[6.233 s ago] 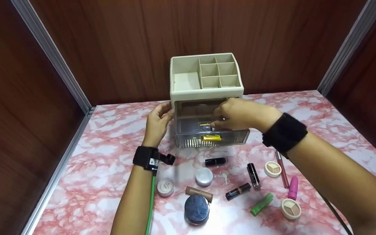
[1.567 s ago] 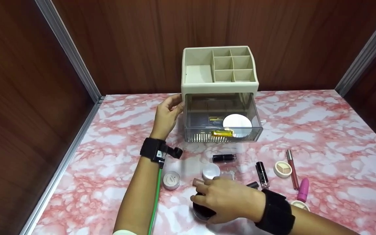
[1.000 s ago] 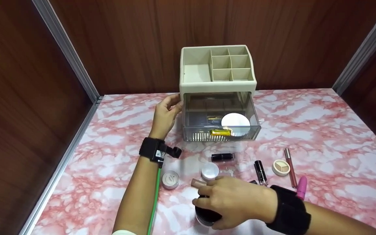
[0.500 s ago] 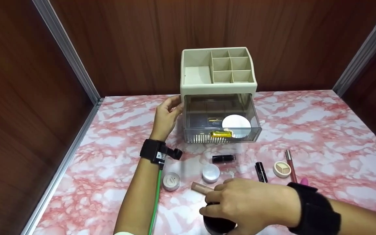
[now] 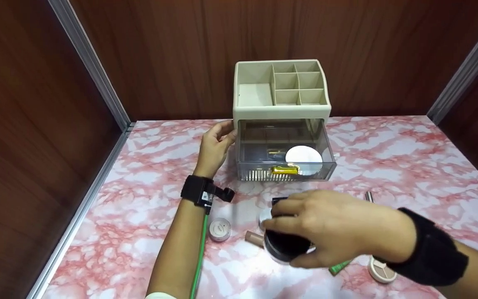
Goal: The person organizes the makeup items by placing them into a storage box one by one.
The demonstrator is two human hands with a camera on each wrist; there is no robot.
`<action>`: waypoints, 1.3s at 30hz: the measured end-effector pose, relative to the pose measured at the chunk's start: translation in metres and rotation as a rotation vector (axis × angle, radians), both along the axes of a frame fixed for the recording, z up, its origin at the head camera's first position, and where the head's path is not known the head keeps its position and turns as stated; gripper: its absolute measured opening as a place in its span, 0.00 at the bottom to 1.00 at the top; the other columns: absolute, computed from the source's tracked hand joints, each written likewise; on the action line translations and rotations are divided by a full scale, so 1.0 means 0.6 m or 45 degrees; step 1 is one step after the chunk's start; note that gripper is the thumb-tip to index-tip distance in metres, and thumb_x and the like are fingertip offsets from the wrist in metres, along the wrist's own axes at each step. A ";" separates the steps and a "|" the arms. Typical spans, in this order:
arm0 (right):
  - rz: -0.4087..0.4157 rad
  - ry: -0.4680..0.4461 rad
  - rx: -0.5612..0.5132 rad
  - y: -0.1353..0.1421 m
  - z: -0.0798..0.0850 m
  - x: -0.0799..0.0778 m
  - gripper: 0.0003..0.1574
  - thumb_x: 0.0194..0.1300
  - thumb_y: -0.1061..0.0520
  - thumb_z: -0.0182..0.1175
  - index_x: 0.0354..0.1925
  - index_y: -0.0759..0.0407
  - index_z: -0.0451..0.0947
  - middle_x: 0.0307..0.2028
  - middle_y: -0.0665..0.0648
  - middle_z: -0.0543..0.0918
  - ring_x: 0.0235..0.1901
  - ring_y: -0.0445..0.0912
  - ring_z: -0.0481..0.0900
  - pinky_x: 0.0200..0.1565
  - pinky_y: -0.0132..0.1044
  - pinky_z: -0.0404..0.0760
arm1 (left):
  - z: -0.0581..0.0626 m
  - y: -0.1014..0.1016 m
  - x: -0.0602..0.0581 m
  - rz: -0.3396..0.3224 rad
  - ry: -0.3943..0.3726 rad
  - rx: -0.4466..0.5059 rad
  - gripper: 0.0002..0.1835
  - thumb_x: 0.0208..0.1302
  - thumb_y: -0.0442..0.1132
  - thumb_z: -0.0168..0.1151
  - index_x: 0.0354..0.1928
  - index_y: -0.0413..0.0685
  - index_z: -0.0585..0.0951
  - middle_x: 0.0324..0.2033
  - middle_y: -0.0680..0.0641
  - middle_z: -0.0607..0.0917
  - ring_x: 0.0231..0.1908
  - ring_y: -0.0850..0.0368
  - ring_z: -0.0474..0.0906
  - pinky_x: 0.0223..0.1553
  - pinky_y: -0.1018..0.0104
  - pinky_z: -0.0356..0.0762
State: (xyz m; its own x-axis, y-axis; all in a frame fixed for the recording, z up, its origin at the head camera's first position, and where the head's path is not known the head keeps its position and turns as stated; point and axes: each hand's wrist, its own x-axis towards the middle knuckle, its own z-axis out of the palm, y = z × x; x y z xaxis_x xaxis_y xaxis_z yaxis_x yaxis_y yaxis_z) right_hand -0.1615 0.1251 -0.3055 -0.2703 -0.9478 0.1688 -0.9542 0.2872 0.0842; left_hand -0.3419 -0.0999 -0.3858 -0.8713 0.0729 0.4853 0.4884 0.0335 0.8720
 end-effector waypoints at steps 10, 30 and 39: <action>-0.043 -0.041 -0.028 0.007 0.035 -0.025 0.39 0.47 0.35 0.60 0.57 0.46 0.68 0.45 0.46 0.71 0.39 0.38 0.71 0.37 0.35 0.75 | 0.000 0.001 -0.002 -0.012 -0.041 0.004 0.17 0.57 0.38 0.61 0.47 0.37 0.76 0.42 0.44 0.80 0.41 0.55 0.77 0.38 0.64 0.76; -0.112 -0.064 -0.080 0.004 0.080 -0.096 0.41 0.47 0.38 0.63 0.59 0.47 0.66 0.48 0.51 0.72 0.42 0.44 0.73 0.42 0.39 0.75 | 0.003 0.002 -0.001 -0.038 -0.049 0.013 0.18 0.57 0.37 0.60 0.48 0.37 0.75 0.43 0.43 0.79 0.41 0.55 0.78 0.38 0.64 0.76; -0.207 -0.077 -0.094 -0.012 0.085 -0.139 0.39 0.48 0.40 0.62 0.58 0.46 0.67 0.51 0.51 0.71 0.44 0.44 0.72 0.46 0.42 0.71 | -0.001 -0.003 0.000 -0.021 -0.036 0.010 0.17 0.58 0.36 0.60 0.49 0.36 0.75 0.43 0.43 0.79 0.41 0.54 0.77 0.39 0.65 0.76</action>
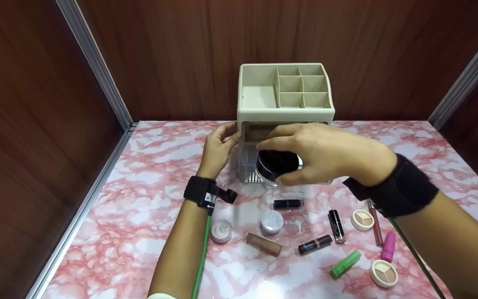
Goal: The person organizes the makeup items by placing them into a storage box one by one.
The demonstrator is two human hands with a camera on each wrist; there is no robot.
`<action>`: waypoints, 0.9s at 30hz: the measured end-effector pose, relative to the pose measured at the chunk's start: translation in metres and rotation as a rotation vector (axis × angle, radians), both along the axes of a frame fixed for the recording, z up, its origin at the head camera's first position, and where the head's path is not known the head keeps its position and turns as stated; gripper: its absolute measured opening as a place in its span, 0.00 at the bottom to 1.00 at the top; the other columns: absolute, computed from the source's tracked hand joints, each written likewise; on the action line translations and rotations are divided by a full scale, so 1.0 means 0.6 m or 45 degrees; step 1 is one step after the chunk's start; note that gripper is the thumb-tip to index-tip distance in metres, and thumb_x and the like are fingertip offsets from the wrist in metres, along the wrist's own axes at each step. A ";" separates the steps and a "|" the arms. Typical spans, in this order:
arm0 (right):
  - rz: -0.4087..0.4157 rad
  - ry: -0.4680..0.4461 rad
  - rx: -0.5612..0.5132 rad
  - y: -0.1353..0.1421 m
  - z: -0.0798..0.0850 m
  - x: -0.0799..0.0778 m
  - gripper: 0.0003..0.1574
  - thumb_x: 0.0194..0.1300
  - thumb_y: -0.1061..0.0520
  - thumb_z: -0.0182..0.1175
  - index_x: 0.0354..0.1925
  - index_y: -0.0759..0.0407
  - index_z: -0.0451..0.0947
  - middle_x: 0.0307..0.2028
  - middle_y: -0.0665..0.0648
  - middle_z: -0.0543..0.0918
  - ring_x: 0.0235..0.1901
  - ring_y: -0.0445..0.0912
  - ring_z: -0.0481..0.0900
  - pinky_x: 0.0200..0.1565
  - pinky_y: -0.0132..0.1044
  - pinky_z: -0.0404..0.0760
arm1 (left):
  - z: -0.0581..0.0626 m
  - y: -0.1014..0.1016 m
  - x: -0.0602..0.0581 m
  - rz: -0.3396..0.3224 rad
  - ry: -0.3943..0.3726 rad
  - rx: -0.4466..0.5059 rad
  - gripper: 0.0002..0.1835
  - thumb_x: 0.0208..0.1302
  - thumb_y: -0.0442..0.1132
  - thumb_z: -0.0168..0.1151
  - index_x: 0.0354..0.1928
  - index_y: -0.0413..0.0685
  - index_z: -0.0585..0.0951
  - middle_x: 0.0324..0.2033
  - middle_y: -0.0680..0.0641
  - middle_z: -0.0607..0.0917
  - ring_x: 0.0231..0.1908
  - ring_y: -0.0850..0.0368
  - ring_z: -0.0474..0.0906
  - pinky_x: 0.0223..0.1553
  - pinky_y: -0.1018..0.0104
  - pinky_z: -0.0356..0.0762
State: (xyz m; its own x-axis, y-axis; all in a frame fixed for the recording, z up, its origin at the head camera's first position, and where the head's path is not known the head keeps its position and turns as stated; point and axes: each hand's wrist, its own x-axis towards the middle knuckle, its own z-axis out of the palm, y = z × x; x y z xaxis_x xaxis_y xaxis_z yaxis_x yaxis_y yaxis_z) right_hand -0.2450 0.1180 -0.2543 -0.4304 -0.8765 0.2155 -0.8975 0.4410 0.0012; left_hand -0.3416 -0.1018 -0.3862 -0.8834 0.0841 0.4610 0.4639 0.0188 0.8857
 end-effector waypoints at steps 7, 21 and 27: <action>0.001 0.015 -0.010 -0.004 0.004 -0.016 0.38 0.47 0.41 0.62 0.58 0.46 0.67 0.47 0.48 0.72 0.40 0.41 0.72 0.44 0.38 0.72 | -0.001 0.001 0.001 -0.002 -0.023 0.000 0.18 0.57 0.37 0.60 0.49 0.37 0.75 0.43 0.43 0.79 0.40 0.54 0.78 0.39 0.63 0.76; -0.259 -0.032 0.065 -0.012 0.004 -0.068 0.39 0.48 0.36 0.60 0.58 0.45 0.68 0.47 0.49 0.72 0.39 0.44 0.72 0.41 0.40 0.72 | 0.001 0.000 0.001 0.037 0.033 -0.041 0.17 0.58 0.36 0.60 0.48 0.36 0.75 0.42 0.42 0.80 0.42 0.55 0.77 0.41 0.65 0.75; -0.312 -0.039 0.155 -0.017 0.008 -0.071 0.39 0.47 0.34 0.59 0.57 0.44 0.68 0.44 0.49 0.74 0.38 0.44 0.73 0.38 0.41 0.72 | 0.005 0.003 0.000 0.037 0.038 -0.048 0.15 0.58 0.36 0.60 0.47 0.37 0.76 0.42 0.43 0.80 0.41 0.57 0.77 0.40 0.65 0.75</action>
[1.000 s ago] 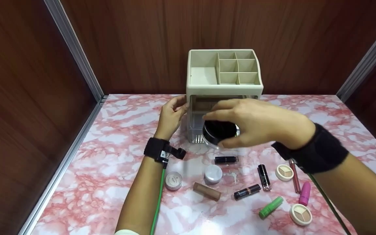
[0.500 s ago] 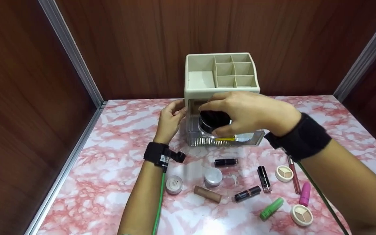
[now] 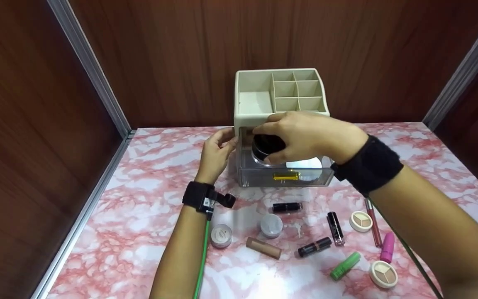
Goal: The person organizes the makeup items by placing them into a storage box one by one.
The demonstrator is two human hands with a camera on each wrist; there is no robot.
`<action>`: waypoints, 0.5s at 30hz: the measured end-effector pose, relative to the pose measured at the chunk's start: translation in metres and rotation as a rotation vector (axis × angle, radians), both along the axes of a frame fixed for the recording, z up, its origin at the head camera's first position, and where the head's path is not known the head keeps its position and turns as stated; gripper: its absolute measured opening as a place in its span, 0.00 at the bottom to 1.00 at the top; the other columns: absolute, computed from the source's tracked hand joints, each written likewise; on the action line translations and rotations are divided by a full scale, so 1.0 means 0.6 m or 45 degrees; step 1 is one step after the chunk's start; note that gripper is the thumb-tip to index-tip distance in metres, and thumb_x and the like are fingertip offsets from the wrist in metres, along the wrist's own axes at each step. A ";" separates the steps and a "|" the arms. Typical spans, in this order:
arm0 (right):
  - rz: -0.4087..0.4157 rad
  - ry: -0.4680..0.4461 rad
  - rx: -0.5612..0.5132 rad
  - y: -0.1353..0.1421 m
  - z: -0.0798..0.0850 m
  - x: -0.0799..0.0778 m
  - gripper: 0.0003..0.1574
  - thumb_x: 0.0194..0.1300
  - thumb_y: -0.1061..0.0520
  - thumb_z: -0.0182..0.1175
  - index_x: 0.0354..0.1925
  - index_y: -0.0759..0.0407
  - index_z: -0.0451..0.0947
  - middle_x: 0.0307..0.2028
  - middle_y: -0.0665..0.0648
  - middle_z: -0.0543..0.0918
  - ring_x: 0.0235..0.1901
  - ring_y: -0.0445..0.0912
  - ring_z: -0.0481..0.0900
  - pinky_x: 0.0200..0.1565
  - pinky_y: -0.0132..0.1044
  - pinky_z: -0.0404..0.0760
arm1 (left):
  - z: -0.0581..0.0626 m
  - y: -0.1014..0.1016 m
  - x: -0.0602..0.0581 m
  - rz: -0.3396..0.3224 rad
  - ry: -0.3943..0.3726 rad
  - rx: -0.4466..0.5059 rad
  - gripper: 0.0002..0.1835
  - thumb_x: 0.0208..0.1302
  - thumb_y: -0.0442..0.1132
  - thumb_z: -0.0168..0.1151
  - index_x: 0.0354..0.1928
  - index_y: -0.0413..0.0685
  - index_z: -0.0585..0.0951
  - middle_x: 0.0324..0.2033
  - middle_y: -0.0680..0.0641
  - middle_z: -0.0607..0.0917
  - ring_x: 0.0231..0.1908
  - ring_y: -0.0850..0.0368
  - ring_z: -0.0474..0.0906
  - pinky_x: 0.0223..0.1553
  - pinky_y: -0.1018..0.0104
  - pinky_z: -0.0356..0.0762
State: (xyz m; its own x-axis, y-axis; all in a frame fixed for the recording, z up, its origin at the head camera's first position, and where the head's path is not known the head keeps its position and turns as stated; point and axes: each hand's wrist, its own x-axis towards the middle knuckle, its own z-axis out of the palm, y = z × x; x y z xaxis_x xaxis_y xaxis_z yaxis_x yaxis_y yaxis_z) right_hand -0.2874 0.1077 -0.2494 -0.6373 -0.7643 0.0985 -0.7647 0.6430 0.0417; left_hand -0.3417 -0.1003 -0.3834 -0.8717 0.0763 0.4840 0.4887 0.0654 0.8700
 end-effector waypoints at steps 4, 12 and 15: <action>-0.021 -0.043 0.043 -0.007 0.006 -0.008 0.37 0.47 0.36 0.61 0.55 0.45 0.70 0.41 0.49 0.75 0.35 0.44 0.73 0.36 0.41 0.72 | 0.002 -0.001 -0.002 0.005 0.016 -0.001 0.16 0.58 0.36 0.60 0.47 0.37 0.76 0.42 0.43 0.80 0.42 0.57 0.77 0.41 0.65 0.74; -0.088 -0.050 0.108 -0.026 -0.005 -0.026 0.34 0.47 0.34 0.60 0.52 0.44 0.71 0.37 0.49 0.76 0.32 0.46 0.74 0.33 0.42 0.73 | 0.000 0.000 -0.001 0.004 0.020 0.010 0.16 0.58 0.37 0.60 0.47 0.36 0.76 0.41 0.43 0.80 0.42 0.56 0.77 0.41 0.65 0.74; -0.128 -0.061 0.182 -0.035 -0.010 -0.026 0.36 0.49 0.33 0.58 0.53 0.45 0.70 0.40 0.51 0.75 0.35 0.49 0.74 0.37 0.44 0.73 | 0.001 0.002 -0.001 -0.012 0.011 0.020 0.16 0.57 0.37 0.60 0.47 0.36 0.76 0.42 0.43 0.80 0.43 0.55 0.76 0.41 0.64 0.74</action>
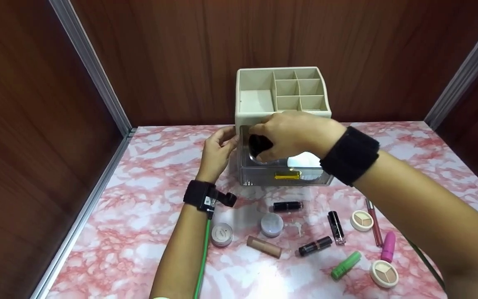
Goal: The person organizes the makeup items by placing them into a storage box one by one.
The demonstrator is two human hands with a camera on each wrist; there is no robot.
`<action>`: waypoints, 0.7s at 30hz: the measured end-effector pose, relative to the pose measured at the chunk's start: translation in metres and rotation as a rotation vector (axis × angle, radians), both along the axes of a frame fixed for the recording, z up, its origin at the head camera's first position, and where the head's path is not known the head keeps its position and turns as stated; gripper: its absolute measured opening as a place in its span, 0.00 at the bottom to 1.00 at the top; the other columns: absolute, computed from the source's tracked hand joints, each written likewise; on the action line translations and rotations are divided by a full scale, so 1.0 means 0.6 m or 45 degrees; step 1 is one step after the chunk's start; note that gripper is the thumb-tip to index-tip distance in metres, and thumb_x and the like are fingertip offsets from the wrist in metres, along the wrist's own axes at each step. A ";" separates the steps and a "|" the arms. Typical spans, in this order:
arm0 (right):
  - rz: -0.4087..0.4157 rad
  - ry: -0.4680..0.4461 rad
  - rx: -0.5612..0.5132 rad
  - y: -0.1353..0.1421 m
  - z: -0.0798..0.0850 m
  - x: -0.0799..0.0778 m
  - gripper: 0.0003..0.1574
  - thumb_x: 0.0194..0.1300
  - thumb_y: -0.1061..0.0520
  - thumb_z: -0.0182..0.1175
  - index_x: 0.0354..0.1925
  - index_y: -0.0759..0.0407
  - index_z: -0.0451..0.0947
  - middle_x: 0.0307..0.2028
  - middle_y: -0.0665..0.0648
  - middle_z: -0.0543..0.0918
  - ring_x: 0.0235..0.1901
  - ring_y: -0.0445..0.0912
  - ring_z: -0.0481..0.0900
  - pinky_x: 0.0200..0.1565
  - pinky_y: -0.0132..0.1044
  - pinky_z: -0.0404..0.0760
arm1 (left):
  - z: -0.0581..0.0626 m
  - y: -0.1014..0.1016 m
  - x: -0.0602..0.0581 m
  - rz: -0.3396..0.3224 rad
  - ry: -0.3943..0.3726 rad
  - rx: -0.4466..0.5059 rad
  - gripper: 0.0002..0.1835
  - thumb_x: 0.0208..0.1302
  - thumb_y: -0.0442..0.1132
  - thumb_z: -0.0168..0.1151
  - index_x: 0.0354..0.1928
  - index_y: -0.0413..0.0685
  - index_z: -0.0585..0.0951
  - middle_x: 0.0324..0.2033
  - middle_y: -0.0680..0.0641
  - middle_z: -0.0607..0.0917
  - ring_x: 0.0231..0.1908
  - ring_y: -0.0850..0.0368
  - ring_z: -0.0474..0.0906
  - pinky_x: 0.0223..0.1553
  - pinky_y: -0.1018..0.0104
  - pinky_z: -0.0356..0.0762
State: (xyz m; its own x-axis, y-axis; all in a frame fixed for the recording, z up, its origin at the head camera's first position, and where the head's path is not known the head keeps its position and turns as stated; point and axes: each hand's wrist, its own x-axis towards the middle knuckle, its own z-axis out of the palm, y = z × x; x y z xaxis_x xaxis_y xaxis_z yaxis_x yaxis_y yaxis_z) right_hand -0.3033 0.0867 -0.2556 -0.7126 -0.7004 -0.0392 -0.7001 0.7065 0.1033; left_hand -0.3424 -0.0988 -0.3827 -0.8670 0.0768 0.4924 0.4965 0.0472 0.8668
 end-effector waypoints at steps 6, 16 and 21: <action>-0.066 -0.076 0.152 -0.018 -0.006 -0.003 0.38 0.53 0.31 0.53 0.58 0.47 0.65 0.49 0.57 0.73 0.46 0.53 0.72 0.46 0.48 0.70 | 0.002 0.004 -0.001 -0.018 -0.017 0.014 0.17 0.57 0.38 0.61 0.47 0.37 0.76 0.42 0.44 0.80 0.43 0.56 0.76 0.41 0.64 0.75; -0.069 -0.106 0.273 -0.034 -0.009 -0.011 0.34 0.54 0.31 0.51 0.51 0.49 0.69 0.42 0.55 0.75 0.42 0.50 0.73 0.44 0.46 0.71 | 0.005 0.003 -0.001 -0.030 -0.009 -0.011 0.17 0.57 0.39 0.60 0.48 0.38 0.76 0.43 0.44 0.80 0.45 0.57 0.75 0.43 0.65 0.74; -0.058 -0.086 0.286 -0.039 -0.011 -0.009 0.31 0.53 0.31 0.51 0.46 0.50 0.71 0.36 0.54 0.76 0.37 0.49 0.74 0.38 0.45 0.72 | 0.006 0.003 -0.001 -0.030 -0.010 0.000 0.17 0.58 0.38 0.60 0.48 0.38 0.76 0.43 0.44 0.80 0.45 0.56 0.76 0.43 0.65 0.74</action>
